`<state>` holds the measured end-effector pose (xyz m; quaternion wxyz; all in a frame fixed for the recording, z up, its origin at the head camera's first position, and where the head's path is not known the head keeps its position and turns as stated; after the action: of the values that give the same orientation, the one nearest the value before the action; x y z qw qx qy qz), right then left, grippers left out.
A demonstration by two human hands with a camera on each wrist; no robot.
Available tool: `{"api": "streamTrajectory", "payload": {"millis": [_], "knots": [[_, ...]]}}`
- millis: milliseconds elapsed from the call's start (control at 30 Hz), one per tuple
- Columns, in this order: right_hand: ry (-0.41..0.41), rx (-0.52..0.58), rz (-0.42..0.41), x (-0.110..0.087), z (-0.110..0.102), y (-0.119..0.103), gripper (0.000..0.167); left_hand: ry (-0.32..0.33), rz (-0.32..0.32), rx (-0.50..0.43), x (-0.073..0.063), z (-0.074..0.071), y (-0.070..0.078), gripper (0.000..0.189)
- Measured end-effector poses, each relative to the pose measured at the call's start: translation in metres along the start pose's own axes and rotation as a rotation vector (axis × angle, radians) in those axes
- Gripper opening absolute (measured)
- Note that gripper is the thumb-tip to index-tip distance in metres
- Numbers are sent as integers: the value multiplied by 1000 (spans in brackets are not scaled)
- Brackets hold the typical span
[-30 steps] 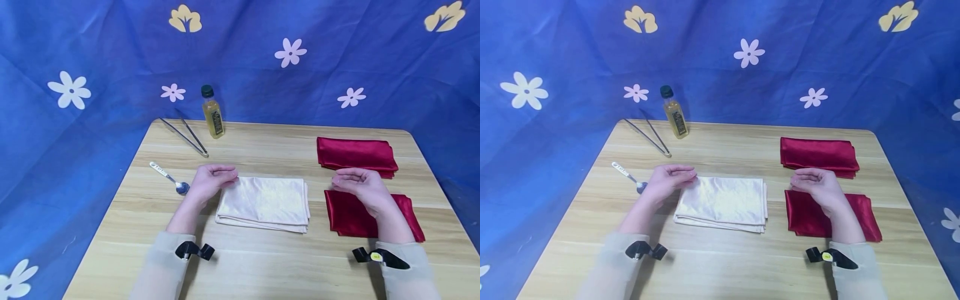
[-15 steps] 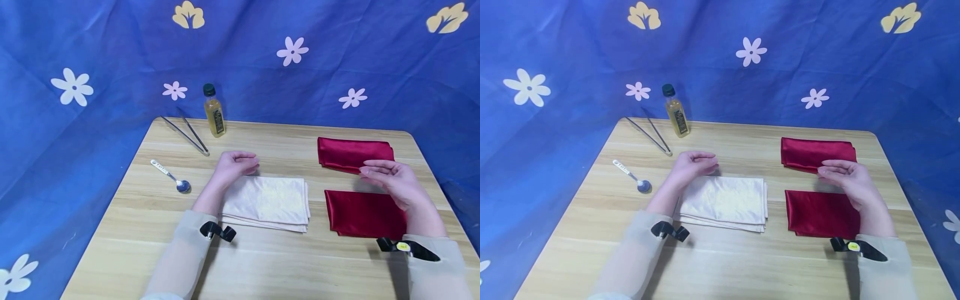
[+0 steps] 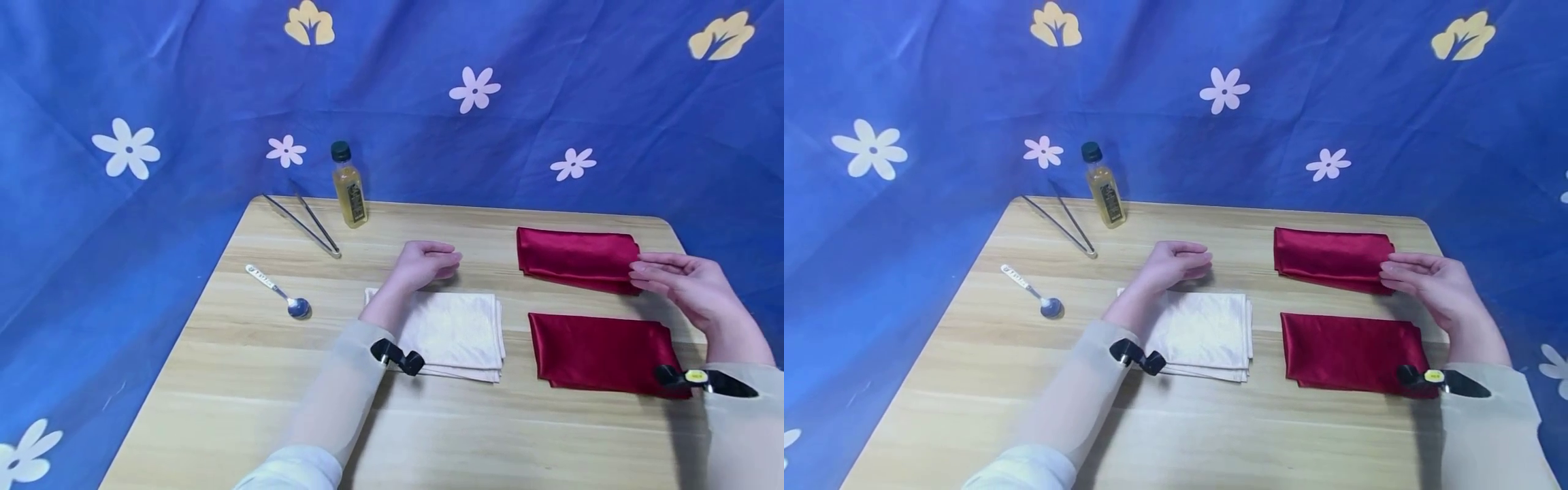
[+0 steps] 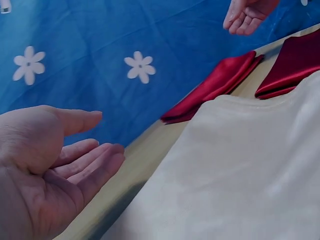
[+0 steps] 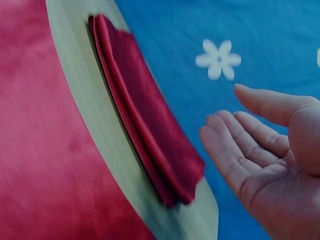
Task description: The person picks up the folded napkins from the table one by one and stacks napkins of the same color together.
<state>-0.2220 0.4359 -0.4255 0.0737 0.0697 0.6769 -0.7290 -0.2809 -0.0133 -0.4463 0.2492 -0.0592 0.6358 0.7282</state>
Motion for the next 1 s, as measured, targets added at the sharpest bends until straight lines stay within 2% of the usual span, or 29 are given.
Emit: {"api": "streamTrajectory", "payload": {"millis": [267,467,600,767,933,1000], "knots": [[39,-8,35,18,-37,4,24,16,-54,20,29,36,-13,43],[38,-24,75,28,-59,11,27,13,-44,50,50,64,-23,40],[34,-106,110,35,-67,18,26,23,-25,69,61,82,-29,43],[72,-259,128,45,-75,24,21,76,-27,113,72,103,-24,38],[152,-401,166,53,-80,34,11,138,-82,178,77,119,-19,26],[182,-446,196,55,-80,40,23,158,-113,188,78,122,-19,22]]}}
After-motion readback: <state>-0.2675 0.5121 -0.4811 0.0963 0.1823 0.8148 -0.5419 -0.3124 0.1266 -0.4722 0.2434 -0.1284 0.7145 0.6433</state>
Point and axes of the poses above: each hand's wrist, its own x-axis towards the middle knuckle, its own z-axis out of the palm, y = z × x, the point moved 7 cm from there along x, towards the middle knuckle, and after that the axes turned 3 degrees about -z, right-handed, at the moved point
